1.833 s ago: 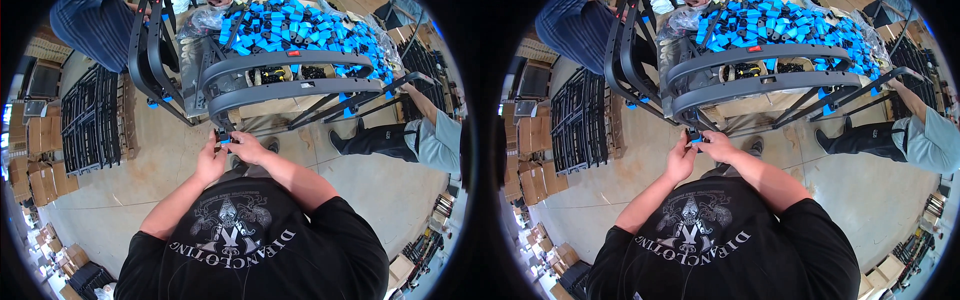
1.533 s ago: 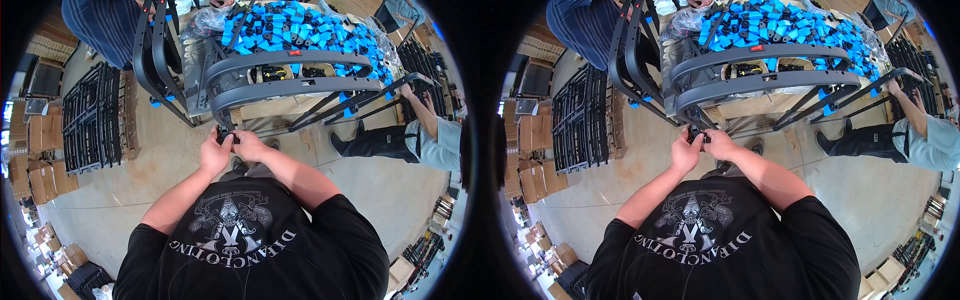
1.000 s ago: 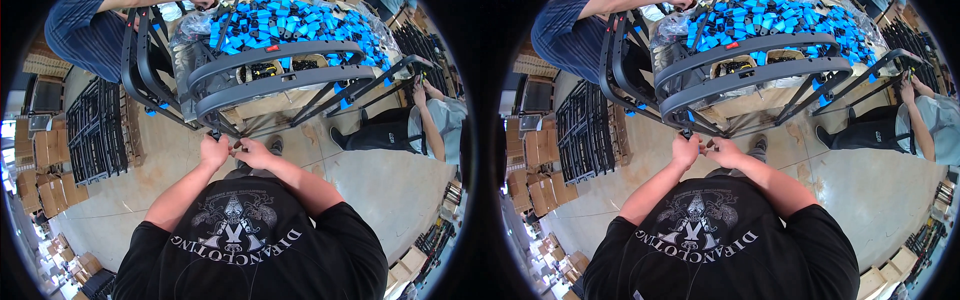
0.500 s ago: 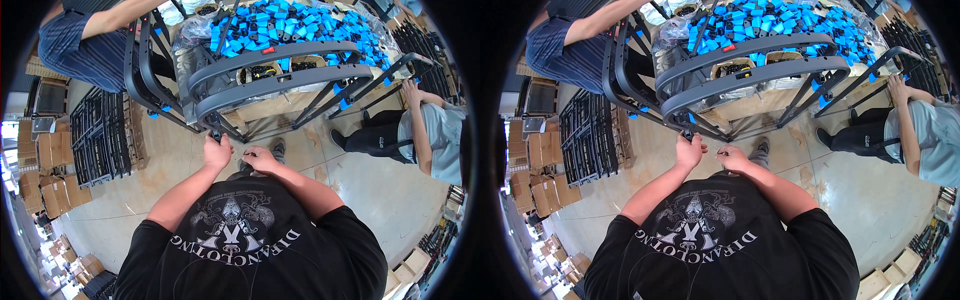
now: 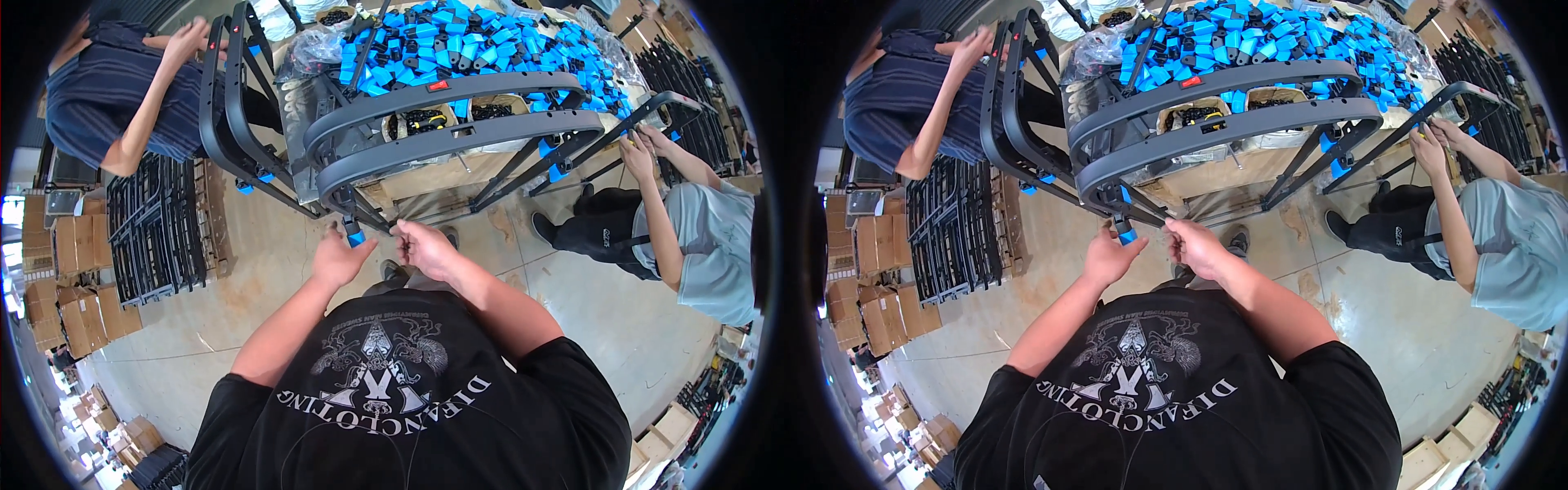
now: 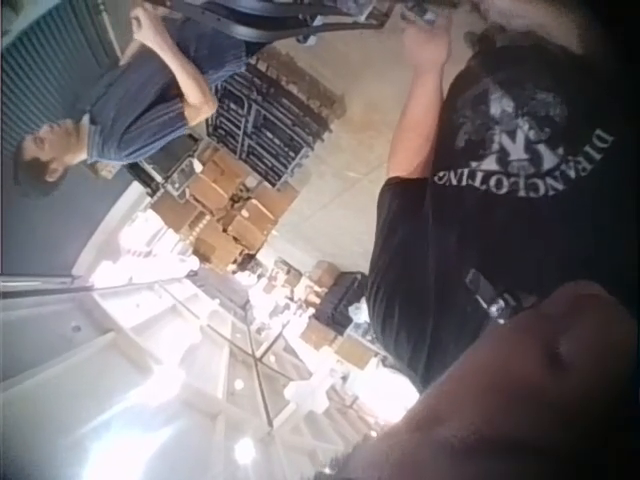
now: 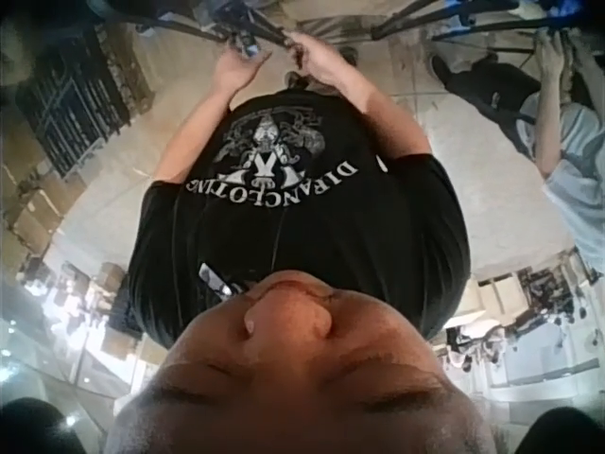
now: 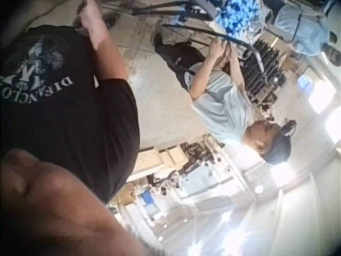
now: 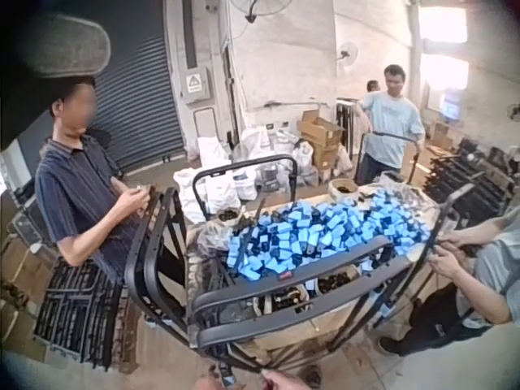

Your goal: Assembling blue plastic caps onto metal chair frames using pliers in a factory environment.

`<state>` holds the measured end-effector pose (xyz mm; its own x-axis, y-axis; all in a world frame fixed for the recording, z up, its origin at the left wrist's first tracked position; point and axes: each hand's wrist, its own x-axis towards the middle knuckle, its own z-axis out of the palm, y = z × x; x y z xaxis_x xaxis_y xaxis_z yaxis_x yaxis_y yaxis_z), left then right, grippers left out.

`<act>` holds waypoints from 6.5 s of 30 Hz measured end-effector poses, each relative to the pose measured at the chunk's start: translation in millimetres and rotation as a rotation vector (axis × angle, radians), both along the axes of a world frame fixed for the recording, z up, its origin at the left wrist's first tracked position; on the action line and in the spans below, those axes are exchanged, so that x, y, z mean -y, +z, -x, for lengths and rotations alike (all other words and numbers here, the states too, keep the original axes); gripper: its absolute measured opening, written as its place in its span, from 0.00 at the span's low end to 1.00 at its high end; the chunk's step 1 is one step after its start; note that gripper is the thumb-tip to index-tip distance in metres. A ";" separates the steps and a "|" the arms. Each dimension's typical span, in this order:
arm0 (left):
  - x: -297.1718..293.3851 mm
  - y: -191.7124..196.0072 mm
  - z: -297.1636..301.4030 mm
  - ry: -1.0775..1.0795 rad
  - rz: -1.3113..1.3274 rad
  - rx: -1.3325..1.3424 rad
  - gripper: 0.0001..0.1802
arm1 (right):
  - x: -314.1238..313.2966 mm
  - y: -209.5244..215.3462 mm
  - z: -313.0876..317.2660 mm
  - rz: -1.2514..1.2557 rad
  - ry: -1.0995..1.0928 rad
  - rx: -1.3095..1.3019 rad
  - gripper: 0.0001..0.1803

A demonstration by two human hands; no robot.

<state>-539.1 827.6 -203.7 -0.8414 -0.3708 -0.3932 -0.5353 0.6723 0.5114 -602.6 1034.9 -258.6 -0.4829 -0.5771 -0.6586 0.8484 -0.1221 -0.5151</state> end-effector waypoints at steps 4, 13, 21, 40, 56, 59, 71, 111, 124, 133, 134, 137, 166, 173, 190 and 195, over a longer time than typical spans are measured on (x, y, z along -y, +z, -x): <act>-3.1 37.6 -17.9 -0.189 0.010 -0.468 0.25 | 0.6 30.0 8.2 0.207 -0.015 0.078 0.29; -4.4 46.7 -5.7 -0.526 -0.013 -0.644 0.12 | 23.8 63.4 5.2 0.367 0.031 0.108 0.35; 6.4 35.2 -10.2 -0.293 -0.216 -0.690 0.13 | 24.8 52.9 4.1 0.304 0.138 -0.005 0.13; 6.8 3.8 3.0 -0.038 -0.300 -0.248 0.24 | 67.4 14.0 20.0 -0.217 0.061 -0.881 0.11; 3.3 7.7 7.3 -0.028 -0.317 -0.211 0.20 | 83.7 14.6 43.5 -0.514 0.363 -0.628 0.24; 4.6 4.9 5.6 -0.015 -0.299 -0.207 0.20 | 85.6 23.6 44.6 -0.600 0.363 -0.739 0.25; 4.1 7.0 5.2 -0.026 -0.300 -0.195 0.23 | 80.1 20.7 33.4 -0.533 0.324 -0.871 0.28; 16.7 -33.4 1.9 -0.469 0.547 -0.346 0.43 | -54.7 40.3 166.3 -0.452 0.225 -0.292 0.26; 30.7 -12.9 -5.4 -0.413 0.358 -0.168 0.41 | 37.6 18.1 114.0 0.028 -0.342 -0.014 0.10; 5.5 66.8 0.8 -0.180 -0.762 0.034 0.35 | -79.3 48.0 -47.3 -0.820 0.473 -1.210 0.11; -11.5 71.3 11.9 -0.070 -0.899 -0.021 0.30 | -77.2 49.3 -55.6 -0.817 0.486 -1.222 0.11; -27.6 58.6 19.5 -0.082 -0.768 -0.173 0.23 | -80.7 46.6 -64.4 -0.722 0.688 -1.250 0.11; 76.4 -21.5 -31.3 0.212 -0.946 -0.705 0.08 | 22.9 -0.3 -27.8 -0.352 0.204 -0.737 0.14; 49.1 -56.6 -19.4 0.538 -1.147 -0.589 0.12 | 42.3 -6.0 -14.1 -0.467 0.267 -0.600 0.10; 45.5 -56.0 -19.7 0.606 -1.260 -0.657 0.10 | 54.1 0.3 -16.8 -0.557 0.276 -0.701 0.11; 50.6 -57.8 -20.9 0.554 -1.257 -0.638 0.11 | 54.5 -2.4 -21.8 -0.520 0.225 -0.723 0.04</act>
<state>-518.2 777.0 -261.5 -0.8591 -0.3991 -0.3204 -0.0406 -0.5709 0.8200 -580.8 980.5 -261.0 -0.7906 -0.4227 -0.4430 0.2743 0.4024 -0.8734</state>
